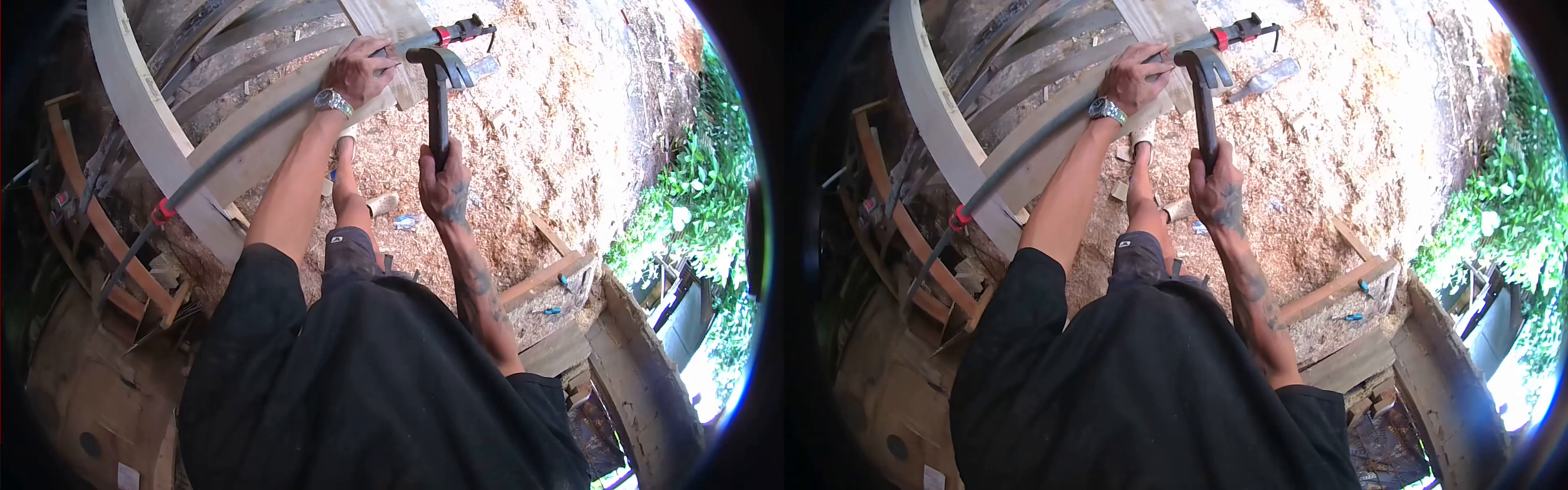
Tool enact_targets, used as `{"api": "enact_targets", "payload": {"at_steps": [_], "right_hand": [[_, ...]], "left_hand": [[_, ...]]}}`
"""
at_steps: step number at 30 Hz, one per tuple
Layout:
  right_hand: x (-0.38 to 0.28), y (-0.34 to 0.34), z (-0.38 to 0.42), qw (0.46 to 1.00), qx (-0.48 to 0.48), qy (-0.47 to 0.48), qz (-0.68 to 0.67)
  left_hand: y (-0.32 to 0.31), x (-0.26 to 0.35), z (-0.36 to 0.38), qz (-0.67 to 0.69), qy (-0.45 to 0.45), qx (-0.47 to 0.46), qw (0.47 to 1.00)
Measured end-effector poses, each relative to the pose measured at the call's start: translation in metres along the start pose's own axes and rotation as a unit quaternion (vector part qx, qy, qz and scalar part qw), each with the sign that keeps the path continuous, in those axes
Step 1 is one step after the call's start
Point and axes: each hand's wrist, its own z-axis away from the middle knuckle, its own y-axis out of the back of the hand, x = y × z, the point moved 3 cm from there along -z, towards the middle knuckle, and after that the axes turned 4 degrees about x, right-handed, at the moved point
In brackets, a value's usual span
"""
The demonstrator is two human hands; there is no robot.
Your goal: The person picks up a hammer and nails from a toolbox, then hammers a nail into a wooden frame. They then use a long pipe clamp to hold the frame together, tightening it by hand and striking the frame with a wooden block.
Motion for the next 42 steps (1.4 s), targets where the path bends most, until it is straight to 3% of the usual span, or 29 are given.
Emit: {"api": "enact_targets", "payload": {"at_steps": [4,7,12,15,16,17,19,20,23,24,27,28,29,31,32,35,36,39,40,42], "right_hand": [[0.010,-0.012,0.000,1.000,0.010,-0.014,0.002],[0.028,-0.020,-0.009,0.994,-0.058,-0.077,0.047],[-0.013,-0.003,0.000,0.999,0.043,0.008,-0.024],[0.012,-0.016,0.005,1.000,0.024,0.006,-0.013],[0.025,-0.023,-0.001,0.995,-0.047,-0.078,0.029],[0.020,-0.023,-0.008,0.997,-0.048,-0.040,0.045],[0.007,-0.015,-0.012,0.997,-0.033,-0.068,0.021],[0.012,-0.014,-0.011,0.998,-0.018,-0.061,-0.006],[-0.016,0.006,0.005,0.993,0.097,0.061,0.012],[-0.017,0.005,0.010,0.988,0.134,0.079,-0.016],[0.025,-0.019,0.004,1.000,0.027,-0.006,0.006],[0.045,-0.030,-0.006,0.997,-0.057,-0.033,0.040],[0.052,-0.033,-0.013,0.996,-0.062,-0.069,0.011],[0.022,-0.020,-0.022,1.000,-0.011,-0.019,0.013],[0.009,-0.013,-0.022,0.998,0.042,0.052,-0.010],[-0.038,0.014,-0.006,0.969,0.198,0.148,-0.024],[-0.016,0.007,0.000,0.963,0.231,0.120,-0.073],[0.027,-0.017,-0.004,0.990,0.079,0.104,0.046],[0.046,-0.027,-0.016,0.992,-0.085,-0.012,0.095],[0.032,-0.029,-0.024,0.997,-0.028,0.011,0.070]], "left_hand": [[0.000,-0.001,-0.001,-0.006,-0.005,-0.003,1.000],[-0.003,-0.003,-0.001,0.002,0.010,-0.004,1.000],[0.005,0.001,-0.003,0.000,-0.001,-0.014,1.000],[0.003,0.000,-0.003,-0.003,-0.006,-0.012,1.000],[0.003,-0.001,-0.003,-0.003,-0.009,-0.009,1.000],[0.003,0.002,-0.004,-0.001,0.000,-0.013,1.000],[0.006,0.003,-0.005,-0.003,0.017,-0.020,1.000],[0.008,0.001,-0.007,0.005,-0.018,-0.002,1.000],[0.010,-0.011,-0.005,0.112,0.055,-0.026,0.992],[0.007,-0.017,-0.006,0.125,0.038,-0.012,0.991],[0.006,-0.028,-0.011,0.219,0.150,-0.028,0.964],[0.005,-0.028,-0.010,0.188,0.155,-0.043,0.969],[0.007,-0.026,-0.011,0.187,0.144,-0.029,0.971],[0.010,-0.025,-0.013,0.182,0.126,-0.005,0.975],[0.015,-0.022,-0.015,0.153,0.102,-0.011,0.983],[0.015,-0.021,-0.014,0.187,0.137,-0.025,0.972],[0.014,-0.022,-0.014,0.188,0.145,-0.023,0.971],[0.013,-0.023,-0.014,0.193,0.146,-0.017,0.970],[0.013,-0.022,-0.014,0.195,0.147,-0.012,0.970],[0.015,-0.023,-0.015,0.196,0.149,0.000,0.969]]}}
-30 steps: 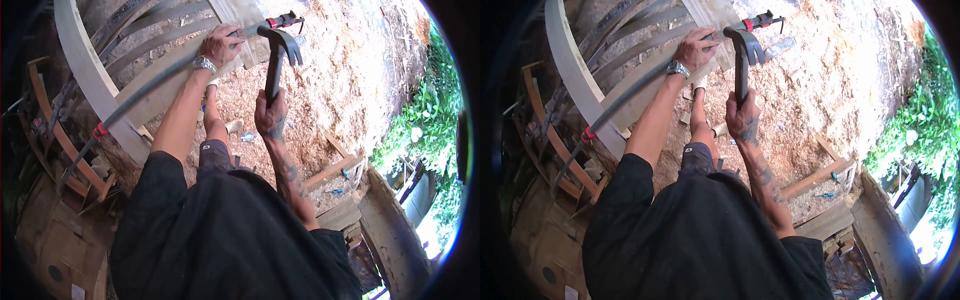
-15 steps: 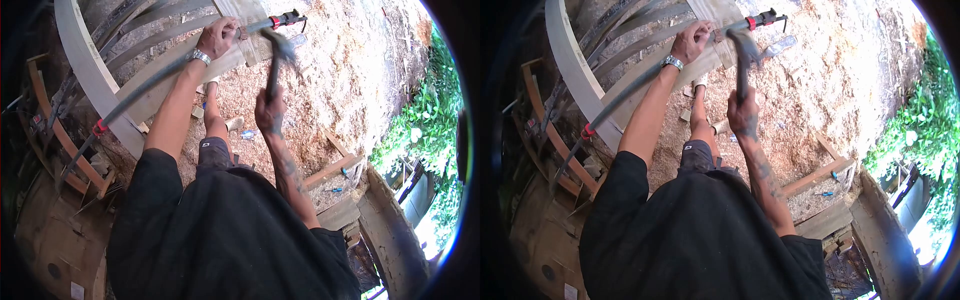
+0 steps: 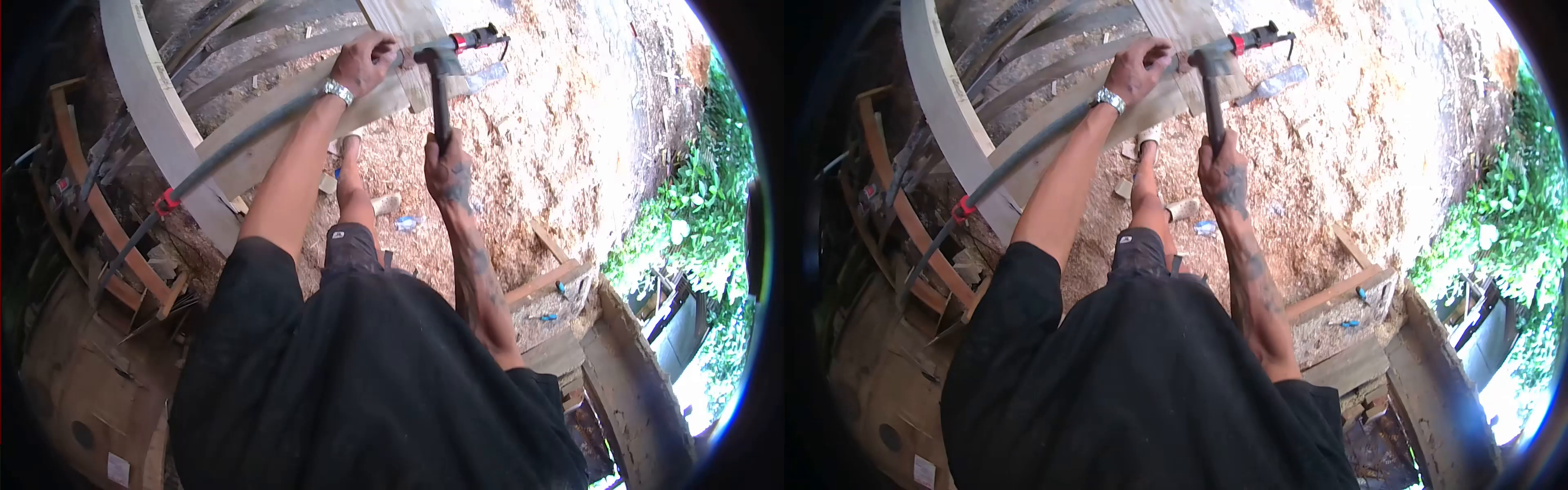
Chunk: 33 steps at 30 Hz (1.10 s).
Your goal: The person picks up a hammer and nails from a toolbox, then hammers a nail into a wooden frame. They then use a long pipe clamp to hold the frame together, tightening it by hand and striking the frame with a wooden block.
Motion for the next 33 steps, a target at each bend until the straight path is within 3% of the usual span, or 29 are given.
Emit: {"api": "enact_targets", "payload": {"at_steps": [5,6,7,9,10,11,13,14,17,18,20,22,23,26,27,29,30,32,33], "right_hand": [[-0.064,0.048,0.010,0.966,0.219,0.109,-0.084],[-0.045,0.040,0.019,0.945,0.263,0.094,-0.172],[-0.030,0.031,0.024,0.940,0.266,0.117,-0.177],[-0.014,0.015,0.018,0.975,0.178,0.132,0.008],[0.008,-0.001,0.017,0.998,-0.026,-0.054,-0.016],[0.014,-0.011,0.008,0.995,-0.047,-0.088,-0.001],[0.021,-0.002,-0.001,0.999,0.022,-0.018,-0.020],[-0.002,0.013,-0.001,0.996,0.028,-0.046,-0.076],[-0.053,0.049,0.009,0.961,0.239,0.126,-0.062],[-0.029,0.043,0.016,0.947,0.252,0.141,-0.139],[-0.031,0.032,0.017,0.945,0.250,0.184,-0.102],[0.028,-0.005,0.016,0.993,0.089,0.080,0.010],[0.030,-0.013,0.007,0.994,-0.083,-0.065,0.019],[0.004,0.008,-0.002,0.998,0.017,-0.049,-0.027],[-0.009,0.018,0.003,0.994,0.099,0.027,-0.044],[-0.031,0.039,0.019,0.980,0.170,0.051,-0.095],[-0.010,0.033,0.026,0.965,0.210,0.083,-0.135],[-0.001,0.021,0.027,0.963,0.223,0.113,-0.103],[0.002,0.012,0.022,0.982,0.153,0.078,-0.084]], "left_hand": [[-0.001,-0.001,-0.004,-0.017,-0.006,0.007,1.000],[0.000,0.001,-0.004,-0.016,-0.005,0.004,1.000],[0.001,0.004,-0.001,-0.015,-0.002,-0.002,1.000],[-0.001,0.002,-0.001,-0.014,-0.008,0.004,1.000],[-0.001,0.002,-0.001,-0.014,-0.013,0.008,1.000],[-0.003,0.000,0.001,-0.018,-0.007,0.003,1.000],[-0.003,-0.007,-0.001,-0.031,0.003,-0.004,1.000],[0.002,-0.008,-0.008,-0.034,-0.006,0.009,0.999],[-0.003,-0.002,0.000,-0.024,-0.009,0.019,0.999],[-0.002,-0.001,-0.001,-0.019,-0.012,0.019,1.000],[-0.001,0.002,-0.001,-0.015,-0.012,0.021,1.000],[-0.002,0.005,-0.001,-0.022,-0.015,0.020,0.999],[-0.001,0.005,-0.002,-0.032,-0.019,0.020,0.999],[0.004,0.001,-0.011,-0.062,-0.053,0.031,0.996],[0.001,-0.001,-0.005,-0.066,-0.059,0.031,0.996],[-0.003,-0.003,0.002,-0.045,-0.045,0.029,0.998],[-0.002,-0.003,-0.002,-0.039,-0.033,0.025,0.998],[-0.002,-0.002,-0.003,-0.034,-0.014,0.013,0.999],[-0.002,-0.002,-0.005,-0.028,-0.019,0.019,0.999]]}}
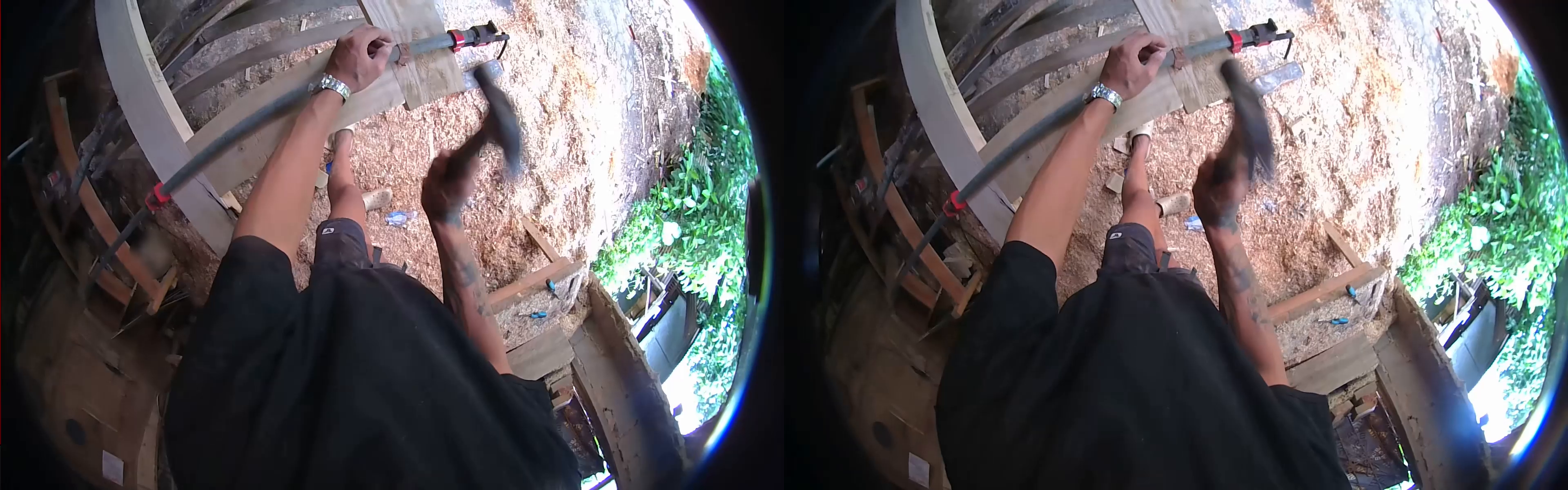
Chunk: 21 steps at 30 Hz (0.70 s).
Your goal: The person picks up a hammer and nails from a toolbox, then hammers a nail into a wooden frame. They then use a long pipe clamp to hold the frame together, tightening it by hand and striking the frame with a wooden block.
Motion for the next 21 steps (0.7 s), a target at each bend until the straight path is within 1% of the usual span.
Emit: {"api": "enact_targets", "payload": {"at_steps": [1,2,4,6,8,10,11,13,15,18,19,20,21], "right_hand": [[0.005,-0.010,0.000,0.997,-0.071,-0.035,0.025],[0.020,-0.022,-0.008,0.967,-0.205,-0.116,0.095],[0.024,-0.021,-0.013,0.979,-0.159,-0.075,0.103],[-0.006,-0.012,-0.020,0.994,-0.092,-0.040,0.051],[-0.040,0.003,-0.021,0.998,-0.045,-0.047,-0.005],[-0.050,0.007,-0.017,0.996,0.059,0.064,-0.026],[-0.040,0.002,-0.010,0.995,0.065,0.058,-0.039],[-0.003,-0.013,0.003,0.996,-0.071,-0.053,0.028],[0.018,-0.027,-0.005,0.962,-0.207,-0.159,0.084],[0.010,-0.017,-0.010,0.976,-0.141,-0.155,0.057],[0.009,-0.011,-0.008,0.990,-0.099,-0.086,0.058],[-0.013,-0.001,-0.010,0.996,-0.048,-0.068,0.023],[-0.031,0.003,-0.010,1.000,0.001,-0.024,0.019]], "left_hand": [[0.000,0.001,0.000,0.007,-0.004,0.005,1.000],[0.000,0.001,0.001,0.013,-0.008,0.010,1.000],[-0.001,0.002,0.004,-0.007,-0.012,0.014,1.000],[0.004,-0.001,-0.003,-0.018,-0.009,0.024,1.000],[0.000,0.002,0.002,-0.005,0.010,0.010,1.000],[0.001,0.002,-0.002,0.006,0.009,0.017,1.000],[0.001,0.001,-0.001,0.003,0.012,0.014,1.000],[0.001,0.000,0.000,0.002,0.015,0.006,1.000],[0.000,0.001,0.000,0.005,0.006,0.016,1.000],[0.002,-0.001,-0.003,-0.004,0.004,0.018,1.000],[0.000,-0.002,0.000,-0.005,0.011,0.014,1.000],[-0.001,-0.001,0.002,-0.004,0.014,0.017,1.000],[-0.001,0.000,0.001,-0.005,0.014,0.020,1.000]]}}
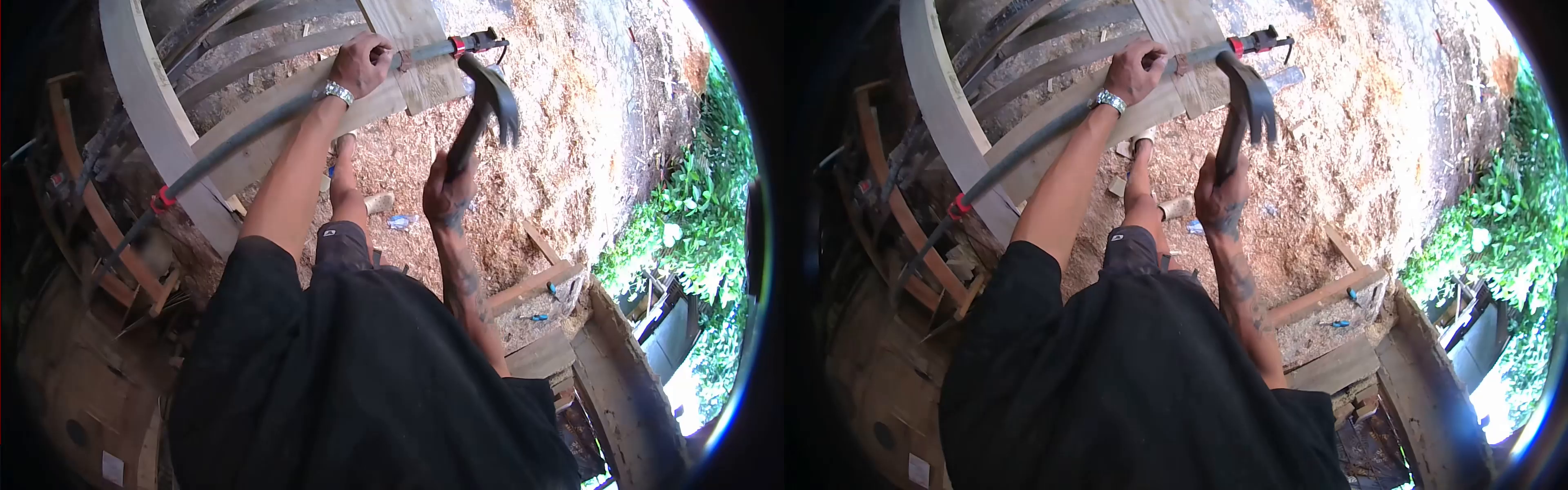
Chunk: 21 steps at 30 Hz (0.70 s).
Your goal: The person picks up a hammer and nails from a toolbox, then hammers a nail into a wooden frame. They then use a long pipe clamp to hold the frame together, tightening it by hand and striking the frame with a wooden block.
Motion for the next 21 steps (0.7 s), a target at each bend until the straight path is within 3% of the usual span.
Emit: {"api": "enact_targets", "payload": {"at_steps": [1,2,5,6,10,17,21], "right_hand": [[-0.010,0.004,0.003,0.998,0.051,0.042,-0.006],[-0.007,0.006,0.008,0.999,0.030,0.020,-0.024],[0.024,-0.015,0.010,0.995,-0.092,-0.027,0.037],[0.052,-0.029,0.010,0.977,-0.185,-0.070,0.079],[0.042,-0.018,-0.002,0.971,-0.155,-0.173,0.056],[0.089,0.031,0.057,0.963,-0.158,-0.172,0.136],[0.116,0.065,0.107,0.934,-0.201,-0.246,0.166]], "left_hand": [[0.001,0.001,-0.001,-0.001,0.000,0.002,1.000],[0.000,-0.001,0.001,-0.007,-0.001,-0.004,1.000],[0.000,-0.003,-0.001,-0.030,-0.016,-0.012,0.999],[0.000,0.000,0.000,-0.038,-0.023,-0.012,0.999],[0.000,-0.002,-0.003,-0.036,-0.039,-0.002,0.999],[0.001,0.021,-0.001,-0.059,0.008,-0.054,0.997],[-0.003,0.022,-0.002,-0.096,0.017,-0.071,0.993]]}}
